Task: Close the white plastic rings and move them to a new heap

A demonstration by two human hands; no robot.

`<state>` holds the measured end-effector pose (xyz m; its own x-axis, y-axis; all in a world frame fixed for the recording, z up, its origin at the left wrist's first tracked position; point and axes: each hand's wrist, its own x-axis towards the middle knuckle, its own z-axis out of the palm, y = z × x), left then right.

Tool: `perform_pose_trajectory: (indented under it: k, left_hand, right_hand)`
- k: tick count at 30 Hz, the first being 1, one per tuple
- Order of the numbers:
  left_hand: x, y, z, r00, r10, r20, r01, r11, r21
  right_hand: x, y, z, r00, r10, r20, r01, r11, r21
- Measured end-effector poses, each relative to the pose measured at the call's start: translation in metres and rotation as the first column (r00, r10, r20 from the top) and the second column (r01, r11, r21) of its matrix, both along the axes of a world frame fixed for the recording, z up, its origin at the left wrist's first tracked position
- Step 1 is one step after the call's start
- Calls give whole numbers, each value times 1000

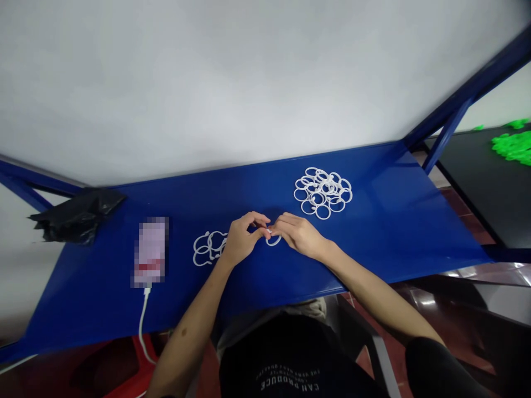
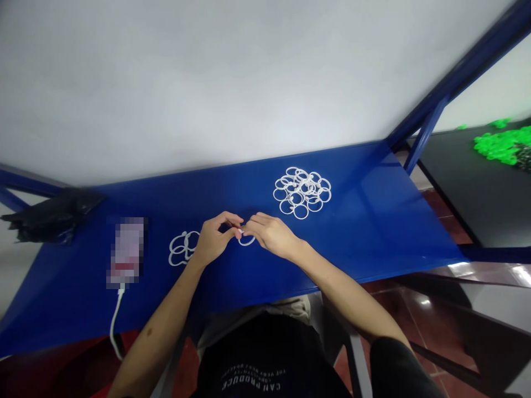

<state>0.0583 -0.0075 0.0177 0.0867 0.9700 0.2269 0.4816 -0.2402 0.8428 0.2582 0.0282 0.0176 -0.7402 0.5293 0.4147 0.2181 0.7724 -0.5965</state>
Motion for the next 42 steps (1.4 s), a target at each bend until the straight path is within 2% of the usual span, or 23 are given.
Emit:
perform_pose_trajectory:
  k: [4,6,7,9,11,13,16,19,26,33,35,36,38,40,41,42]
  left_hand:
    - [-2,3,-3,992,59,-114,-50,995,85]
    - [-7,4,-2,966,104,-236,-76,989,128]
    - [-11,4,0,946,126,-299,-88,987,135]
    - [-23,1,7,903,145,-404,-109,988,112]
    - [-37,-5,16,870,122,-478,-113,992,47]
    - [-52,-13,26,818,16,-575,-64,996,-63]
    - [-69,-26,33,744,-88,-662,-34,985,-168]
    - [-77,-34,30,716,-133,-686,-28,976,-218]
    - [-76,-29,14,719,-81,-691,-19,991,-136]
    - [-60,-16,27,802,-19,-597,4,1000,-27]
    - [-50,-9,31,838,4,-546,9,1000,21]
    - [-44,-5,31,858,15,-514,11,999,48]
    - [-31,3,28,894,31,-446,18,994,104]
    - [-19,9,21,920,37,-390,24,988,150]
    - [-14,11,17,929,39,-369,23,986,163]
    - [-9,12,13,934,40,-356,21,986,167]
  right_hand:
    - [3,5,1,994,-96,-52,95,995,-19]
    - [11,13,2,972,-220,-81,222,975,22]
    - [18,19,2,947,-307,-98,313,948,52]
    - [37,33,1,846,-516,-134,530,843,94]
    - [59,47,0,716,-682,-151,697,708,111]
    - [78,60,-2,632,-760,-153,775,622,108]
    - [96,72,-8,607,-785,-121,794,596,116]
    - [101,77,-16,613,-786,-73,785,597,164]
    - [101,74,-21,585,-811,-19,794,568,217]
    - [90,63,-9,528,-841,-120,840,496,221]
    - [77,56,-3,552,-819,-160,828,515,219]
    - [69,51,0,589,-789,-173,805,553,215]
    - [49,39,3,720,-674,-167,694,697,179]
    - [30,25,3,869,-482,-111,491,868,79]
    - [21,19,2,920,-383,-78,385,923,12]
    - [14,14,0,948,-311,-64,308,950,-54]
